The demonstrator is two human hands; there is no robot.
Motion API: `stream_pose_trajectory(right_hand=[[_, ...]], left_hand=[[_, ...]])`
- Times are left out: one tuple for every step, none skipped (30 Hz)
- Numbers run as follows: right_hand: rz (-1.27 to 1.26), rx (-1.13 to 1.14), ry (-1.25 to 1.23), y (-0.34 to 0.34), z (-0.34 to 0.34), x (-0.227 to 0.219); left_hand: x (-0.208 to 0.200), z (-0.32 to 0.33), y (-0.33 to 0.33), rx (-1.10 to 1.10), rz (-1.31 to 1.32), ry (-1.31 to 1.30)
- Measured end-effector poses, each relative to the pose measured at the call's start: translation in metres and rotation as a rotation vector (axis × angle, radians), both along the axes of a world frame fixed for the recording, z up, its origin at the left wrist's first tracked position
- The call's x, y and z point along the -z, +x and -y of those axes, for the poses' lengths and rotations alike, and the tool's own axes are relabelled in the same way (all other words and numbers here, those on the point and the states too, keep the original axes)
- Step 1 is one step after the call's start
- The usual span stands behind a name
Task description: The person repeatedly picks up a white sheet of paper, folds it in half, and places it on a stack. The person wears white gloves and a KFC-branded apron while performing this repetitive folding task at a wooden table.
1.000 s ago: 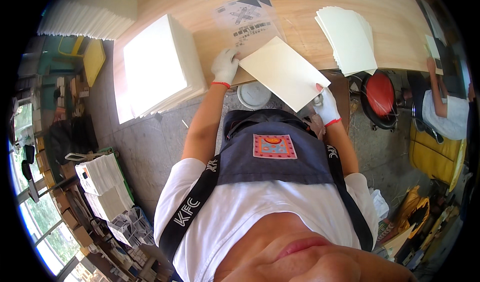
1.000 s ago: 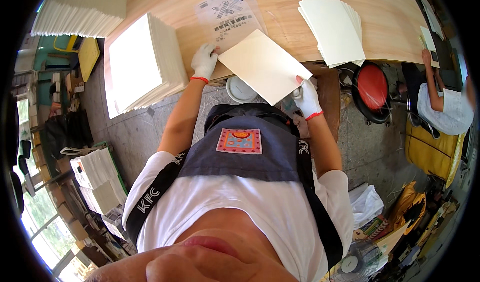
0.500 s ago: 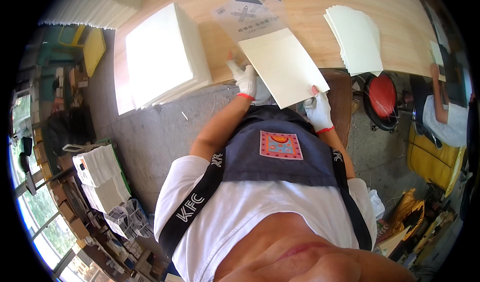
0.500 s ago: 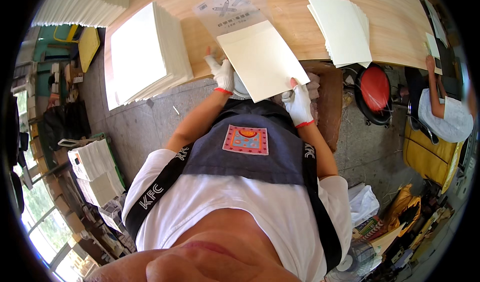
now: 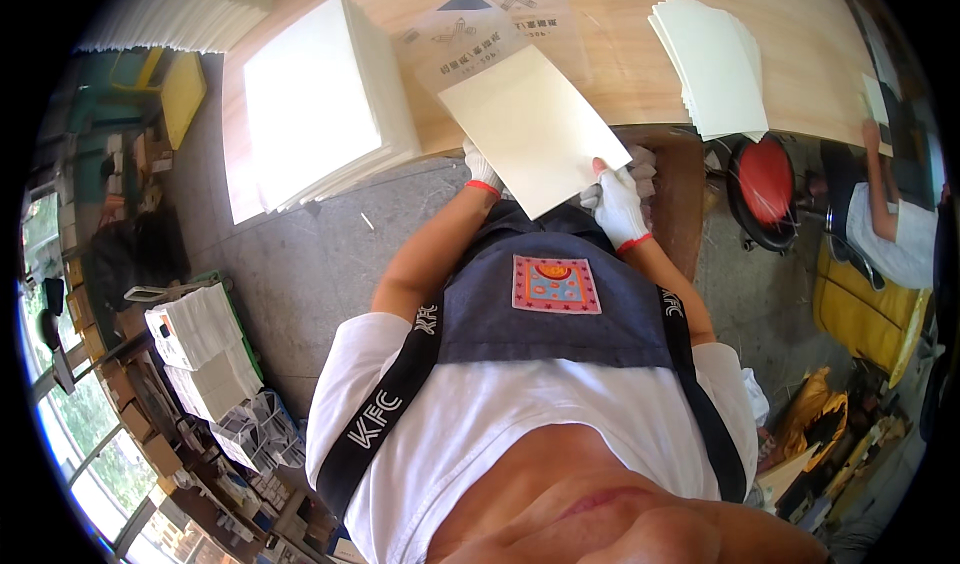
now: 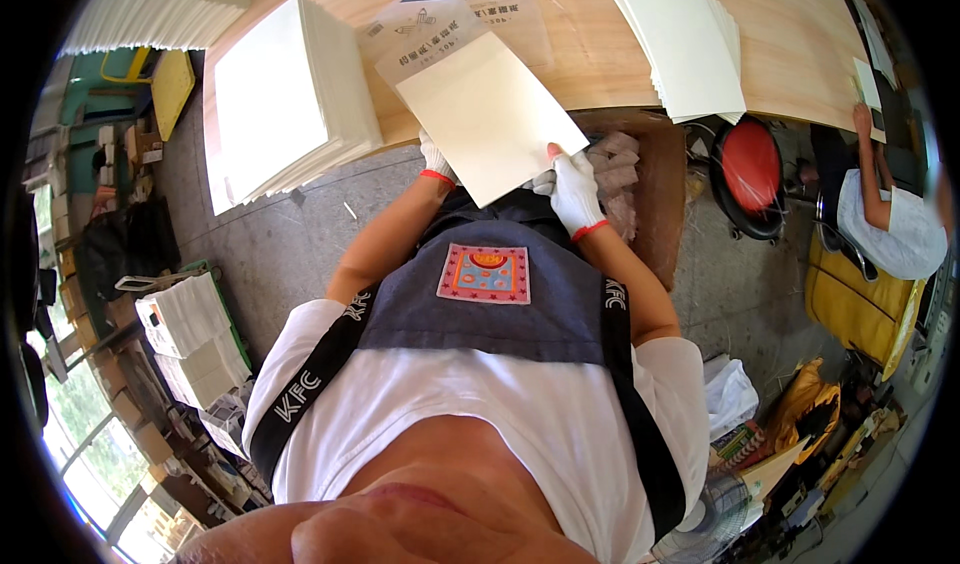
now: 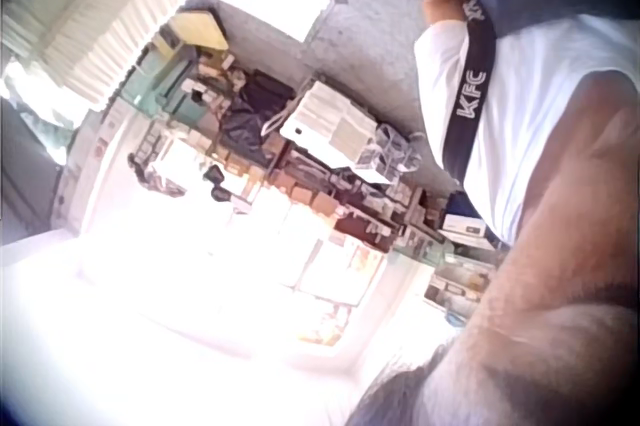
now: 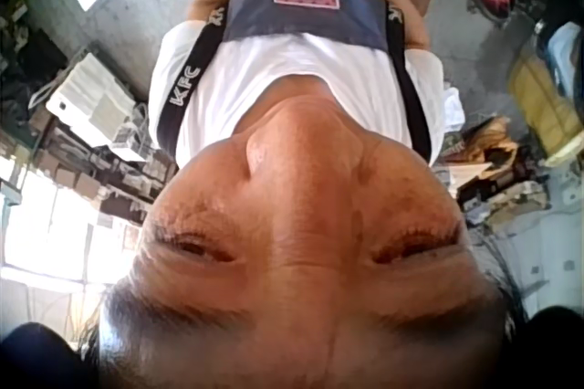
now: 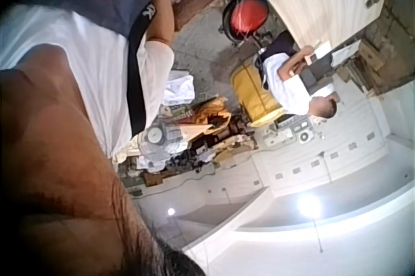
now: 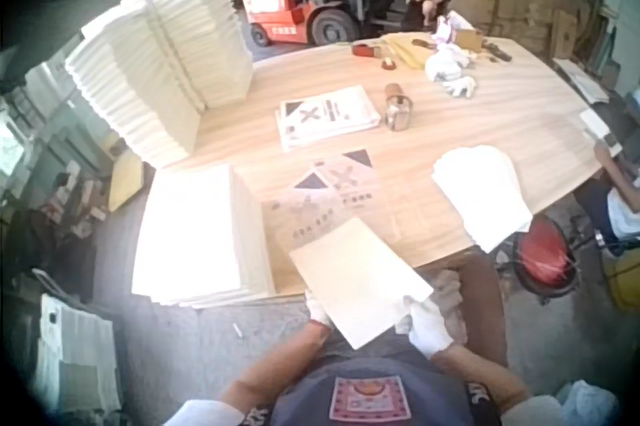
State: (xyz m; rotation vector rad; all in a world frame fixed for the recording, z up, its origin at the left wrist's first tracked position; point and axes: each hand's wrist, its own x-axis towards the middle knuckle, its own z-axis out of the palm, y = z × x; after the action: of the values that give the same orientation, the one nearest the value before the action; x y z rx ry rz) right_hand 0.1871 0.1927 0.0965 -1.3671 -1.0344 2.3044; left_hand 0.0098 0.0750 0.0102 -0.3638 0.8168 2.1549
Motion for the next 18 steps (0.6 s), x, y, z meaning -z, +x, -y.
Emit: stream_pose_trajectory(right_hand=[[-0.012, -0.021, 0.035, 0.001, -0.002, -0.004], [-0.024, -0.040, 0.054, 0.001, -0.004, -0.011], [-0.031, -0.045, 0.072, 0.003, -0.008, -0.016], [-0.039, -0.051, 0.089, 0.006, -0.012, -0.018], [-0.052, -0.072, 0.089, 0.008, -0.016, -0.016], [-0.052, -0.053, 0.086, 0.009, -0.016, -0.017], [-0.050, -0.022, 0.082, 0.009, -0.015, -0.017], [-0.055, -0.010, 0.081, 0.006, -0.013, -0.020], [-0.070, 0.003, 0.025, 0.006, -0.010, -0.016], [-0.084, 0.015, -0.032, 0.005, -0.005, -0.009], [-0.232, 0.009, -0.088, 0.002, -0.001, -0.003], [-0.325, 0.052, -0.181, -0.002, 0.004, 0.010], [-0.396, 0.110, -0.270, -0.012, 0.008, 0.021], [-0.466, 0.169, -0.359, -0.024, 0.009, 0.031], [-0.421, 0.226, -0.317, -0.044, 0.012, 0.039], [-0.469, 0.301, -0.423, -0.056, 0.007, 0.055], [-0.494, 0.324, -0.460, -0.070, 0.005, 0.054], [-0.519, 0.350, -0.499, -0.081, 0.003, 0.052]], left_hand=[[0.016, 0.002, -0.007, 0.101, -0.297, -0.185], [0.045, 0.007, -0.013, 0.193, -0.589, -0.375], [0.048, 0.007, -0.011, 0.196, -0.586, -0.382], [0.051, 0.006, -0.008, 0.198, -0.583, -0.390], [0.055, 0.002, 0.002, 0.091, -0.289, -0.214], [0.045, -0.005, 0.013, -0.004, 0.001, -0.036], [0.009, -0.008, 0.029, 0.139, -0.249, -0.320], [0.005, -0.007, 0.036, 0.119, -0.084, -0.236], [0.003, -0.008, 0.042, 0.100, 0.082, -0.151], [0.001, -0.008, 0.044, 0.145, 0.098, -0.159], [0.000, -0.007, 0.045, 0.190, 0.114, -0.166], [-0.002, -0.003, 0.044, 0.304, -0.024, -0.267], [-0.004, 0.001, 0.043, 0.413, -0.164, -0.368], [-0.004, 0.003, 0.042, 0.520, -0.306, -0.468], [0.012, 0.006, 0.043, 0.454, -0.187, -0.420], [0.013, 0.006, 0.043, 0.441, -0.180, -0.414], [0.013, 0.006, 0.044, 0.426, -0.172, -0.410], [0.009, 0.007, 0.044, 0.415, -0.162, -0.408]])
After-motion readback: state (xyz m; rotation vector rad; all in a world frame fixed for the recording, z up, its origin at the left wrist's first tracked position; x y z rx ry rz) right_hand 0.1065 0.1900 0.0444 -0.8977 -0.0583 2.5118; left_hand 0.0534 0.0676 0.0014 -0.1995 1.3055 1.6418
